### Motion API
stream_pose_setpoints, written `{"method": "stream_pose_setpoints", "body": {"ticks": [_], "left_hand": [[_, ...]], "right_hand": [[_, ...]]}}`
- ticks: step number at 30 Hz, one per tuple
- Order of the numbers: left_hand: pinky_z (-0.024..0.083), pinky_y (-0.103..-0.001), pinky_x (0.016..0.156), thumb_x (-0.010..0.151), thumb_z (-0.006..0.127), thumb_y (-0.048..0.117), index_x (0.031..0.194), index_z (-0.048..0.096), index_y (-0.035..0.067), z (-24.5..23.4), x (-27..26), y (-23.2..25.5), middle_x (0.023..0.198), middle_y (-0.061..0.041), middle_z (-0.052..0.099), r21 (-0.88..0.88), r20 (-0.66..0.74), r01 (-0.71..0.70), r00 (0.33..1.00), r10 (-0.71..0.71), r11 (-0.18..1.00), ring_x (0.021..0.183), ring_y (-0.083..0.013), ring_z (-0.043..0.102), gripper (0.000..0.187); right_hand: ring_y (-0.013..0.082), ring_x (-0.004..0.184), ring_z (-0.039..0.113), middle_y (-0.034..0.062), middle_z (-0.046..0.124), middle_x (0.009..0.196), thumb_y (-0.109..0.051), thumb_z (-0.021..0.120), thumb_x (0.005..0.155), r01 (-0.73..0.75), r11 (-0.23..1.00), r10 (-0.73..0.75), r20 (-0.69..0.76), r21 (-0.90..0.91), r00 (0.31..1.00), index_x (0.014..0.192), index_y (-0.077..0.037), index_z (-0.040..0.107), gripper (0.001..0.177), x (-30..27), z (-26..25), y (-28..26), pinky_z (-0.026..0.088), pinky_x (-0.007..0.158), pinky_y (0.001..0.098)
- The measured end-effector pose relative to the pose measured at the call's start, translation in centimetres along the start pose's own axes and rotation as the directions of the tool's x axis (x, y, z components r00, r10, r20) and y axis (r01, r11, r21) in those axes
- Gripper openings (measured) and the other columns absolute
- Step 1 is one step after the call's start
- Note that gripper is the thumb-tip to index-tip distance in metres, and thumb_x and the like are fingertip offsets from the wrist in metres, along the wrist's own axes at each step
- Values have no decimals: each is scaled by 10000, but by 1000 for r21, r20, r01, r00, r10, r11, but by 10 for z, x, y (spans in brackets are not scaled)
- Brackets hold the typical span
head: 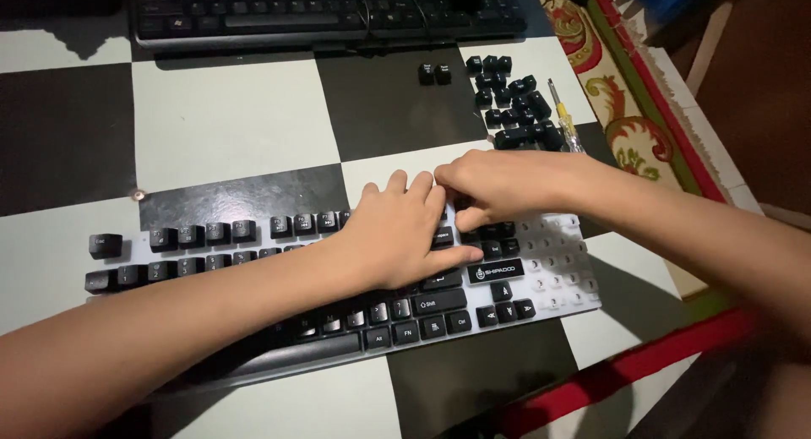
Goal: Removing keycaps from a mechanical keyboard using a small screwdriver.
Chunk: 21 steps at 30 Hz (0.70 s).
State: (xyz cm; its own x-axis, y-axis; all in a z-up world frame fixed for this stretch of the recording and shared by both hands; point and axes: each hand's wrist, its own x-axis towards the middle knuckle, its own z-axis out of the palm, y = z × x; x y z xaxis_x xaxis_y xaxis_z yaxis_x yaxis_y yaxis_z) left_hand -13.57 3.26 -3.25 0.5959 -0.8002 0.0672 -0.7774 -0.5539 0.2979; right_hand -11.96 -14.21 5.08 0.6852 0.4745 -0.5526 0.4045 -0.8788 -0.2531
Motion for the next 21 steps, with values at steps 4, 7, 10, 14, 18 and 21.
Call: {"method": "stream_pose_setpoints", "body": {"ticks": [4, 7, 10, 14, 18, 21], "left_hand": [[511, -573, 747, 842, 496, 813, 1239, 564, -42, 3, -1, -1, 1155, -187, 569, 10, -45, -18, 999, 18, 1000, 1029, -372, 552, 945], [517, -551, 759, 837, 484, 821, 1216, 591, -31, 3, -1, -2, 1137, -188, 573, -10, -20, 6, 1000, -6, 1000, 1042, -368, 551, 939], [518, -560, 741, 838, 479, 823, 1206, 594, -53, 1, 0, -1, 1135, -196, 575, 1, -30, -15, 999, 15, 1000, 1027, -381, 554, 958], [514, -566, 789, 850, 468, 832, 1151, 606, -56, -1, -1, 2, 1147, -199, 577, 13, 25, 8, 1000, -9, 1000, 1065, -385, 552, 948], [523, -555, 789, 851, 471, 829, 1159, 601, -71, -1, -1, 1, 1172, -207, 577, 12, 20, 18, 1000, -18, 1000, 1067, -392, 558, 960], [522, -555, 805, 840, 482, 832, 1166, 604, -68, 0, -2, 1, 1187, -213, 581, 9, 16, 29, 999, -29, 1000, 1080, -405, 559, 965]], "right_hand": [[337, 788, 707, 189, 712, 867, -192, 739, 773, -33, 999, 33, 17, -43, 999, 989, 32, 579, 350, 2, -1, 3, 561, 688, 432], [322, 758, 709, 170, 715, 852, -216, 733, 795, 60, 998, -60, -33, 12, 998, 960, 27, 598, 324, -3, -7, 1, 561, 679, 419], [338, 703, 686, 183, 710, 776, -186, 707, 860, -101, 995, 101, 20, -20, 995, 949, 14, 618, 236, -12, -18, -3, 554, 668, 421], [247, 715, 720, 122, 727, 808, -185, 781, 824, -37, 999, 30, -221, -27, 975, 1045, -20, 629, 315, -8, -33, 16, 570, 663, 360], [238, 775, 734, 118, 738, 874, -147, 832, 823, 12, 995, -63, -547, -97, 835, 1047, -31, 736, 270, 11, -51, 34, 579, 709, 366], [290, 839, 718, 123, 738, 968, -152, 869, 814, 64, 948, -269, -682, -311, 681, 1037, -71, 792, 249, 49, -52, 55, 561, 725, 401]]}}
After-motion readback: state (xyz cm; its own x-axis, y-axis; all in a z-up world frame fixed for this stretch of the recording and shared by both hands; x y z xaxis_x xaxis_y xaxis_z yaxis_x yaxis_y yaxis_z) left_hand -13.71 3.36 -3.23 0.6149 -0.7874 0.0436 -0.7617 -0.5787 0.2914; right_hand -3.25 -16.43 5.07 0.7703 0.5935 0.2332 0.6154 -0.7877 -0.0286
